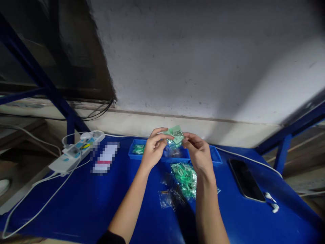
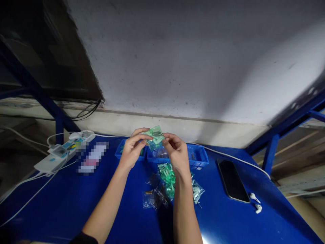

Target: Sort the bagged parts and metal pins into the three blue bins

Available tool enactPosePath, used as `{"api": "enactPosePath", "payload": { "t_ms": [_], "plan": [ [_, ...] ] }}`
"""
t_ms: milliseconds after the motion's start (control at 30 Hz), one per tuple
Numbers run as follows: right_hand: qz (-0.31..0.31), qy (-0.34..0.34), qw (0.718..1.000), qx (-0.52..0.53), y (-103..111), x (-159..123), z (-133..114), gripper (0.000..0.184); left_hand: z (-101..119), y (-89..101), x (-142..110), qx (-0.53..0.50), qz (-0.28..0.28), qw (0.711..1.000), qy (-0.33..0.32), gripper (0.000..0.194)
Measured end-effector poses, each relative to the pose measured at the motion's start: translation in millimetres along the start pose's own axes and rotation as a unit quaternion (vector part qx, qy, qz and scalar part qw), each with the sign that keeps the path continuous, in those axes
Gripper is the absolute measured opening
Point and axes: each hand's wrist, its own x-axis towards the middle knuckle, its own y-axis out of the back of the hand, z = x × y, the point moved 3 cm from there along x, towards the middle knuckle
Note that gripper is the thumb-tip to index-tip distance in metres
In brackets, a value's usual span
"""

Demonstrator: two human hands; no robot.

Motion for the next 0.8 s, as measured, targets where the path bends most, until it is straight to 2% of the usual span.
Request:
{"api": "enactPosePath", "payload": {
  "t_ms": [67, 100, 200, 233, 267, 400, 500, 600, 667, 800],
  "plan": [
    [0.010, 0.008, 1.000, -0.014, -5, 4, 3, 0.017, -9, 0.0, 4, -0.045, 0.000, 0.998, 0.037, 0.016],
    [0.019, 0.014, 0.999, -0.025, -6, 5, 5, 0.016, -14, 0.7, 6, -0.069, 0.020, 0.996, 0.051, 0.017],
    [0.060, 0.038, 0.996, -0.057, -7, 7, 6, 0.012, -27, 7.5, 12, -0.121, 0.136, 0.978, 0.104, 0.028],
    [0.071, 0.052, 0.994, -0.066, -6, 7, 5, 0.011, -30, 9.4, 13, -0.125, 0.154, 0.971, 0.130, 0.029],
    [0.080, 0.070, 0.991, -0.076, -6, 7, 3, 0.010, -31, 10.4, 14, -0.123, 0.150, 0.968, 0.157, 0.033],
    [0.085, 0.147, 0.973, -0.154, -4, 3, -11, 0.007, -25, 7.0, 14, -0.148, 0.043, 0.960, 0.234, 0.056],
    [0.041, 0.170, 0.963, -0.204, -6, 0, -17, 0.010, -19, 2.1, 11, -0.181, 0.002, 0.949, 0.257, 0.049],
    [0.002, 0.172, 0.959, -0.225, -9, -1, -16, 0.013, -20, 1.7, 9, -0.151, 0.011, 0.960, 0.236, 0.028],
    [-0.007, 0.158, 0.958, -0.241, -10, 1, -13, 0.016, -21, 5.2, 9, -0.102, 0.047, 0.975, 0.192, 0.021],
    [-0.038, 0.074, 0.969, -0.232, -13, 4, -3, 0.020, -23, 12.4, 8, -0.025, 0.116, 0.987, 0.109, 0.038]
  ]
}}
